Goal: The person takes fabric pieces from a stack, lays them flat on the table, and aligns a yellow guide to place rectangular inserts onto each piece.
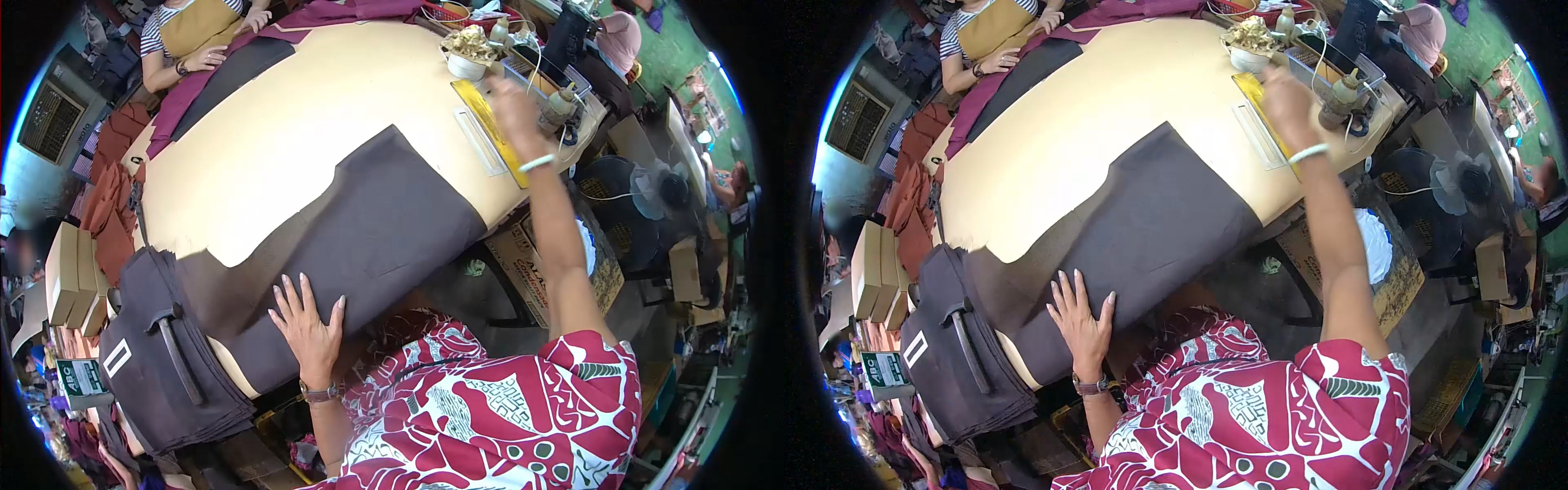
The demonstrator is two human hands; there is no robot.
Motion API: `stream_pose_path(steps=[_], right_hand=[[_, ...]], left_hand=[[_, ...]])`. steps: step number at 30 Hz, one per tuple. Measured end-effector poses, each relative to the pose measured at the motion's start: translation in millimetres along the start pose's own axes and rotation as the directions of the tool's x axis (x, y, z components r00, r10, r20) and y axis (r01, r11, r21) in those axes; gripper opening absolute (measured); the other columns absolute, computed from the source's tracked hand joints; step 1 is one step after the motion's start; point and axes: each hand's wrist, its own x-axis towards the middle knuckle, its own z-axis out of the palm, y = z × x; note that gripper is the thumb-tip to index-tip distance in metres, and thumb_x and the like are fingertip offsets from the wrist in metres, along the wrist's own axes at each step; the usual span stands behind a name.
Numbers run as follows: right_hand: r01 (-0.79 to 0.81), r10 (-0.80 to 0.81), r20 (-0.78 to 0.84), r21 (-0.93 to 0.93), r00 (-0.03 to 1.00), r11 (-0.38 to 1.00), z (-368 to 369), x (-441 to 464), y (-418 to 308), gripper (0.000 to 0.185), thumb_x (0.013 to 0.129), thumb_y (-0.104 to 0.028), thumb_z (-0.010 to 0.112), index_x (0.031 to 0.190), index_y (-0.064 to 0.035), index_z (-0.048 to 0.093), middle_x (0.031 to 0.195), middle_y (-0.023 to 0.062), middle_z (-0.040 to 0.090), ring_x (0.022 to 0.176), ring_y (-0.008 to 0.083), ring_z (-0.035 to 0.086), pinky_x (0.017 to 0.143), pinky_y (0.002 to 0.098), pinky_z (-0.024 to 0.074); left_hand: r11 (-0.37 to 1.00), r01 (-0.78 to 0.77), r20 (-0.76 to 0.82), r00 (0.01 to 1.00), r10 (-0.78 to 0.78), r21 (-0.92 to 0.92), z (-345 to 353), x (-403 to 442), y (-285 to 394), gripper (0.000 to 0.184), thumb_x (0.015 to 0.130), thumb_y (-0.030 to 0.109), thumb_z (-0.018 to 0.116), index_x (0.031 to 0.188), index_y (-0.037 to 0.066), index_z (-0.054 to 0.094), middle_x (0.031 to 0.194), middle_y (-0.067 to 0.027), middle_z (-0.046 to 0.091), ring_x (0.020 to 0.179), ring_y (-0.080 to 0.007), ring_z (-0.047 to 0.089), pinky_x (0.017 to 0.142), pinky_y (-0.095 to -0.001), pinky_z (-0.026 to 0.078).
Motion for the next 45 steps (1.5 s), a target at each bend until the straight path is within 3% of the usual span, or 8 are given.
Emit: stream_pose_path(steps=[3,15,18,26,30,36,42,45], right_hand=[[-0.187,0.202,0.049,-0.223,0.978,0.957,-47.9,48.5,27.9,0.019,0.088,-0.010,0.040,0.097,-0.0016,0.055,0.093,0.0221,0.065,0.085,0.0411,0.063,0.070,0.0497,0.0512],[0.287,-0.123,0.340,-0.489,0.933,0.824,-1.4,112.0,92.0,0.016,0.083,-0.006,0.050,0.087,0.0022,0.063,0.096,0.0215,0.064,0.080,0.0379,0.065,0.066,0.0449,0.0541],[0.251,-0.007,0.475,-0.452,0.880,0.856,2.7,110.4,95.7,0.016,0.083,-0.007,0.050,0.090,0.0012,0.062,0.093,0.0197,0.065,0.082,0.0371,0.065,0.068,0.0443,0.0539],[0.207,-0.137,0.187,-0.440,0.973,0.874,-11.3,52.4,28.0,0.018,0.084,-0.010,0.050,0.094,-0.0030,0.063,0.096,0.0176,0.064,0.089,0.0338,0.063,0.073,0.0420,0.0520],[-0.201,0.306,0.382,-0.291,0.872,0.935,-20.9,-24.8,-18.6,0.026,0.084,-0.023,0.055,0.097,-0.0010,0.061,0.095,0.0178,0.062,0.093,0.0356,0.061,0.077,0.0457,0.0496],[-0.399,0.394,0.169,-0.005,0.903,0.917,-1.2,-62.4,-11.7,0.056,0.077,-0.023,0.068,0.124,-0.0025,0.046,0.103,0.0202,0.059,0.100,0.0372,0.057,0.085,0.0453,0.0463],[-0.334,0.330,0.049,0.138,0.943,0.932,-7.5,-51.0,1.9,0.063,0.068,-0.018,0.076,0.124,-0.0037,0.050,0.100,0.0171,0.061,0.096,0.0345,0.058,0.084,0.0444,0.0460],[-0.126,0.164,-0.153,0.234,0.975,0.964,-33.6,-44.8,-5.7,0.062,0.066,-0.016,0.076,0.122,-0.0019,0.052,0.098,0.0157,0.063,0.088,0.0315,0.061,0.078,0.0394,0.0494]], left_hand=[[1.000,-0.003,-0.002,1.000,0.003,0.003,-0.5,-0.6,0.8,0.069,0.085,0.045,0.055,0.140,0.010,0.034,0.148,-0.0163,0.025,0.137,-0.0360,0.019,0.108,-0.0562,0.013],[0.999,0.009,0.005,1.000,-0.009,-0.040,-8.0,-1.8,3.9,0.069,0.084,0.044,0.057,0.140,0.009,0.035,0.147,-0.0168,0.025,0.137,-0.0361,0.019,0.108,-0.0556,0.012],[0.999,0.004,-0.001,1.000,-0.004,-0.038,-9.0,-2.5,3.9,0.069,0.084,0.044,0.057,0.139,0.009,0.036,0.147,-0.0169,0.025,0.137,-0.0363,0.019,0.108,-0.0556,0.012],[0.999,0.003,-0.011,1.000,-0.004,-0.039,-9.5,-1.6,1.3,0.069,0.084,0.044,0.058,0.139,0.009,0.036,0.147,-0.0166,0.026,0.137,-0.0361,0.019,0.108,-0.0560,0.013],[0.999,0.003,-0.011,1.000,-0.004,-0.046,-10.5,-1.6,0.7,0.069,0.084,0.044,0.058,0.139,0.009,0.036,0.147,-0.0167,0.026,0.137,-0.0361,0.019,0.107,-0.0560,0.013],[0.999,-0.011,-0.028,1.000,0.010,-0.032,-7.5,-1.1,-1.4,0.069,0.084,0.044,0.057,0.139,0.008,0.036,0.147,-0.0173,0.026,0.137,-0.0362,0.020,0.107,-0.0563,0.013],[0.999,-0.025,-0.075,0.997,0.022,-0.040,-2.1,-2.4,-10.9,0.069,0.083,0.045,0.058,0.138,0.008,0.038,0.145,-0.0186,0.028,0.135,-0.0369,0.023,0.107,-0.0564,0.015],[0.999,-0.015,-0.083,0.997,0.011,-0.046,4.4,-3.3,-16.7,0.075,0.082,0.047,0.060,0.140,0.007,0.034,0.145,-0.0198,0.028,0.135,-0.0367,0.022,0.106,-0.0568,0.016]])
